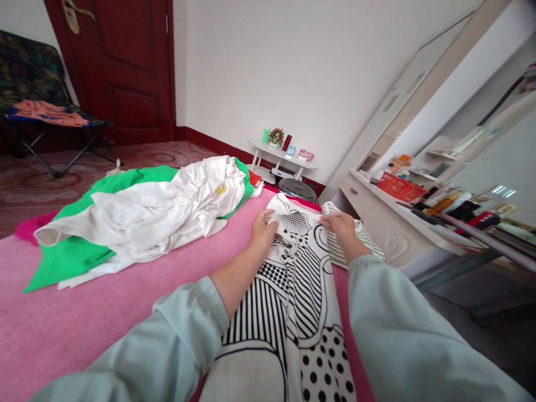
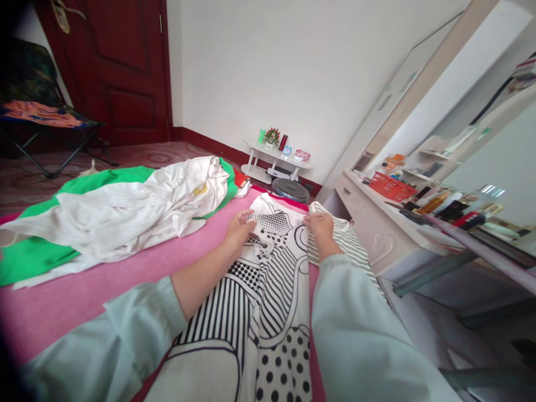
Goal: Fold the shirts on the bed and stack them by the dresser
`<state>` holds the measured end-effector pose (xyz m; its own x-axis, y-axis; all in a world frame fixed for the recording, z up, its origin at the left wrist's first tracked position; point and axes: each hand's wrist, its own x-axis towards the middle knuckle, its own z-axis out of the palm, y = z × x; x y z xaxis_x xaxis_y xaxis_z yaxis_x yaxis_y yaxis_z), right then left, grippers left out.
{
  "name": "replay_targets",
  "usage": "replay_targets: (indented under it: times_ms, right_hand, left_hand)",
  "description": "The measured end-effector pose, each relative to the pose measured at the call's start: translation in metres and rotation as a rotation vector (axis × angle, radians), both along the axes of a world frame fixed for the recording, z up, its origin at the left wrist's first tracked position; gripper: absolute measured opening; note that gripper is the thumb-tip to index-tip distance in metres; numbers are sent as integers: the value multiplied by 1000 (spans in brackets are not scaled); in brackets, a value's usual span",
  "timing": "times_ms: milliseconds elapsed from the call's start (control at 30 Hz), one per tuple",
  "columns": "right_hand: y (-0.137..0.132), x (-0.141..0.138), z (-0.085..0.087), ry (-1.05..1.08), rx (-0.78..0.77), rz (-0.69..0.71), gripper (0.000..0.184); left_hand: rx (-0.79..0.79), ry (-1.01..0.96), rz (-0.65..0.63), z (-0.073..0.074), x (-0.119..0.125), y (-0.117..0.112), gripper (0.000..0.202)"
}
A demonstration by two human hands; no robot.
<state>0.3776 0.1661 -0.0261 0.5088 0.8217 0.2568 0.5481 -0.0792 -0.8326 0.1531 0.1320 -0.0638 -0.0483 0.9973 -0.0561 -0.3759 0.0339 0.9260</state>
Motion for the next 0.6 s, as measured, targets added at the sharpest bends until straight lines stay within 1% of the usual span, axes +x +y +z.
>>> replay_targets:
  times_ms: [67,133,200,267,300,333,400,467,533,600]
  right_hand:
    - [0,-4,-8,-42,4,6,19]
    - [-4,-7,-14,-149,25,28,26]
    - [-9,-9,-18,-372,58,89,33]
    - [-13,-11,-21,-625,89,174,39]
    - [-14,-12,-23,-715,95,212,42]
    - [-13,-12,-24,-761,94,240,45]
    - [-10,-10,-28,-779,64,287,54]
    - [-4,-9,-30,-732,-4,299,62]
    - [2,-8,-30,-664,-84,269,57]
    - [7,-9,-27,-621,-134,208,44]
  left_hand:
    - [29,64,65,-6,-6,7,45]
    - [121,206,128,-11,-9,10,43]
    - [214,358,167,-11,-11,8,37]
    - [271,462,181,-8,-10,3,30]
    - [297,496,178,-7,-10,1,29]
    - [321,525,169,-6,-9,-2,28]
    - [352,572,143,-5,-8,-5,29]
    - [356,601,131,-6,-7,-5,32]
    - [335,586,143,-9,-7,-3,32]
    - [286,501,138,-13,-6,2,29]
